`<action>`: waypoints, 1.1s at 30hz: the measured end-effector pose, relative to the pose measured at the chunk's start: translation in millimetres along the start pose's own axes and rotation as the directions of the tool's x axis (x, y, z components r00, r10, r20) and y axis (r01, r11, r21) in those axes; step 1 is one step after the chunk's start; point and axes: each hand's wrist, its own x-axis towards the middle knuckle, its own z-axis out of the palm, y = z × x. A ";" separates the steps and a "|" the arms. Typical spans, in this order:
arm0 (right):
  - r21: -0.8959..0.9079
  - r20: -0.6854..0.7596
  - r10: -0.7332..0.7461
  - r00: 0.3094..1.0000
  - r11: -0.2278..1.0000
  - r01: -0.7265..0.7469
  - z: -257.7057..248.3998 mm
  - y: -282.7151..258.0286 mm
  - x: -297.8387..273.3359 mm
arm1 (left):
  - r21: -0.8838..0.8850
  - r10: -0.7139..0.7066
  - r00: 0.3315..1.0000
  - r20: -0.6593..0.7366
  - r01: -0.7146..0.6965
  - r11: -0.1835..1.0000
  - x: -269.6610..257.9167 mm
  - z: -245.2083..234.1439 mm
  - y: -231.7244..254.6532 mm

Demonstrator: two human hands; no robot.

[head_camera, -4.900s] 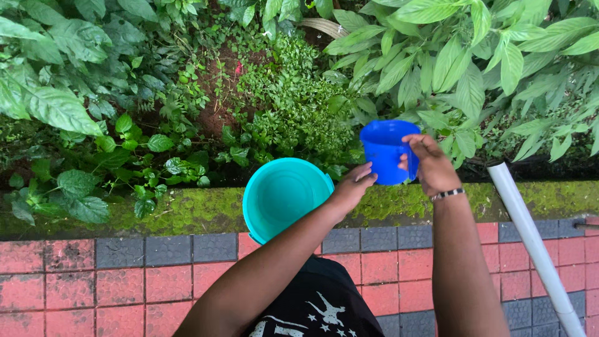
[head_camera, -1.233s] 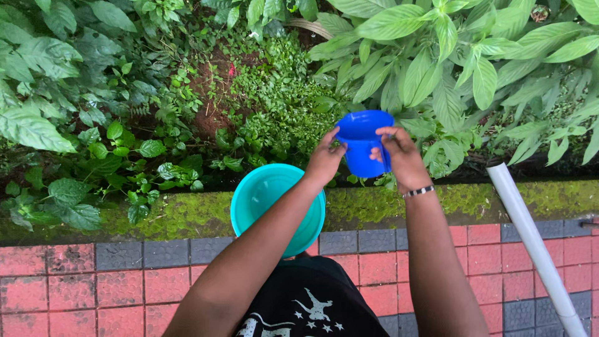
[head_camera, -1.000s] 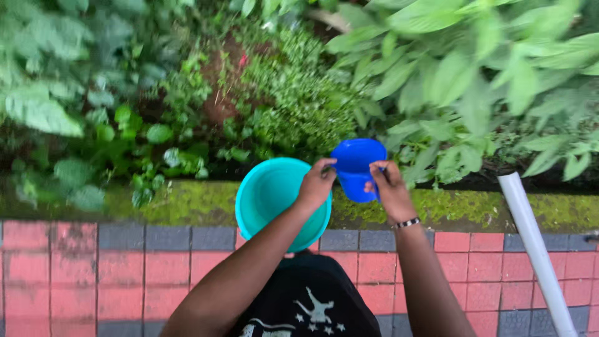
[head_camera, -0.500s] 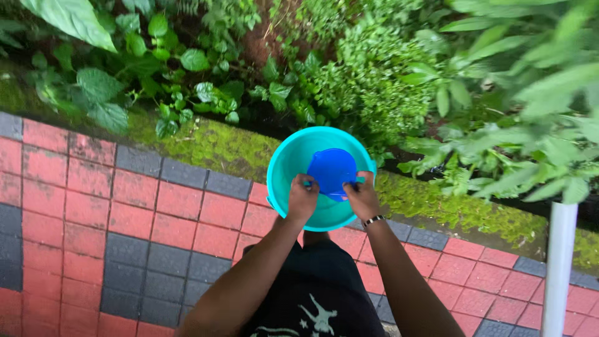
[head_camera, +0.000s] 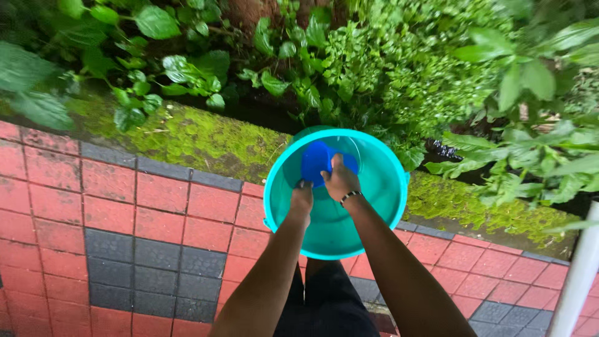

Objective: The person uses a blue mug to scoop water from a green bucket and pour it onto plants multiple times in a garden. They then lift the green bucket and carry it away.

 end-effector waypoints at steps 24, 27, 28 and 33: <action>-0.081 0.098 0.108 0.989 0.992 -0.100 41.6 15.0 -16.5 | 0.494 0.719 0.627 -0.301 -0.542 0.680 -25.0 9.8 38.4; 0.411 -0.136 -0.170 0.976 0.887 0.212 13.3 35.3 -43.7 | 0.231 0.367 0.900 -0.233 -0.315 0.920 -70.6 10.3 86.7; 0.409 -0.079 -0.108 0.991 0.903 0.131 7.7 36.4 -56.6 | 0.202 0.398 0.889 -0.227 -0.357 0.912 -85.5 12.5 99.1; 0.533 -0.249 -0.029 0.968 0.831 0.162 -26.7 22.0 -147.7 | 0.207 0.565 0.793 -0.228 -0.527 0.824 -171.3 29.1 130.3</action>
